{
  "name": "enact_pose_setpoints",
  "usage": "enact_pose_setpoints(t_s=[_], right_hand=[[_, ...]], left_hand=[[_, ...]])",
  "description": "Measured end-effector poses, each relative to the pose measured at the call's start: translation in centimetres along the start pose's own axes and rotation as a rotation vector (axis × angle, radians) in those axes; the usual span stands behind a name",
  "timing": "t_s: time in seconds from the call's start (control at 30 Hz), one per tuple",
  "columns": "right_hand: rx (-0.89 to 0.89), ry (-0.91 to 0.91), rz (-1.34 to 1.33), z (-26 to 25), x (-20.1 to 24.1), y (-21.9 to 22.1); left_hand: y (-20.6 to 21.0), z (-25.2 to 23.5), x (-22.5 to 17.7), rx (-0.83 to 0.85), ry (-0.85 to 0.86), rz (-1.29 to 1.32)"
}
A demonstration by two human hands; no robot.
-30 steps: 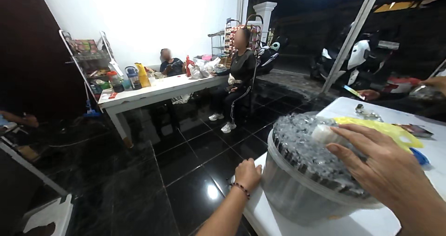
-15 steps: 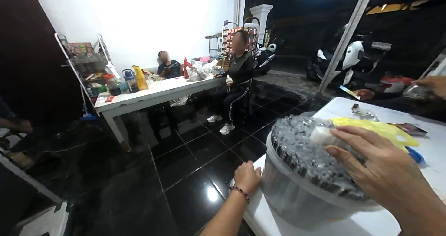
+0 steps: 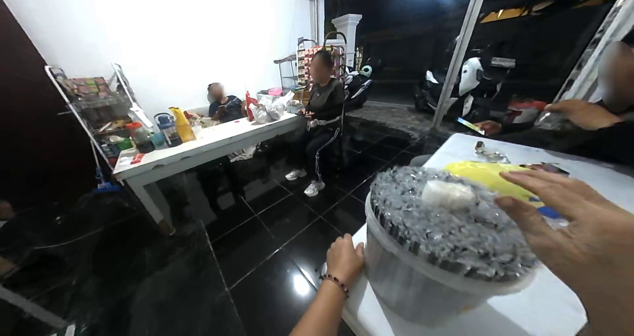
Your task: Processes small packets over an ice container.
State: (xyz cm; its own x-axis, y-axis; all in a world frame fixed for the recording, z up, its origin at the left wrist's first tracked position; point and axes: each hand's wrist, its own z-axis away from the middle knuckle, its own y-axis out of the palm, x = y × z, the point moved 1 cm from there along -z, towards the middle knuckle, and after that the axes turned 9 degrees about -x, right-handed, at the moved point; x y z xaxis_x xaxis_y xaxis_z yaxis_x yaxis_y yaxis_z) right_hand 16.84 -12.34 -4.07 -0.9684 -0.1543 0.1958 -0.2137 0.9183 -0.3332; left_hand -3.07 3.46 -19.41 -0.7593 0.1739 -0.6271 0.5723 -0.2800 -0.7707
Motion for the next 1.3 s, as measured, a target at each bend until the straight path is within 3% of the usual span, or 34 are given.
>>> enact_pose_setpoints(t_s=[0.17,0.3,0.37,0.63,1.0,1.3], right_hand=[[-0.031,0.117,-0.019,0.3,-3.6,-0.1],[0.021,0.560,-0.273,0.1,-4.1,0.6],[0.035,0.697,-0.410,0.0,-4.0,1.1],[0.064,0.775,-0.506,-0.6,-2.1,1.9],[0.026,1.034,-0.659,-0.7,-2.8,2.8],[-0.001,1.059,-0.711,-0.8,-1.8,2.8]], left_hand=[[0.2,-0.1,0.1,-0.006,0.002,-0.002],[0.2,0.0,0.0,-0.018,0.005,0.006],[0.2,0.1,0.0,-0.019,0.004,0.002],[-0.4,0.7,-0.7,-0.014,-0.024,0.004],[-0.7,1.3,-1.1,-0.032,-0.038,-0.021],[-0.7,1.2,-0.9,-0.034,-0.040,-0.006]])
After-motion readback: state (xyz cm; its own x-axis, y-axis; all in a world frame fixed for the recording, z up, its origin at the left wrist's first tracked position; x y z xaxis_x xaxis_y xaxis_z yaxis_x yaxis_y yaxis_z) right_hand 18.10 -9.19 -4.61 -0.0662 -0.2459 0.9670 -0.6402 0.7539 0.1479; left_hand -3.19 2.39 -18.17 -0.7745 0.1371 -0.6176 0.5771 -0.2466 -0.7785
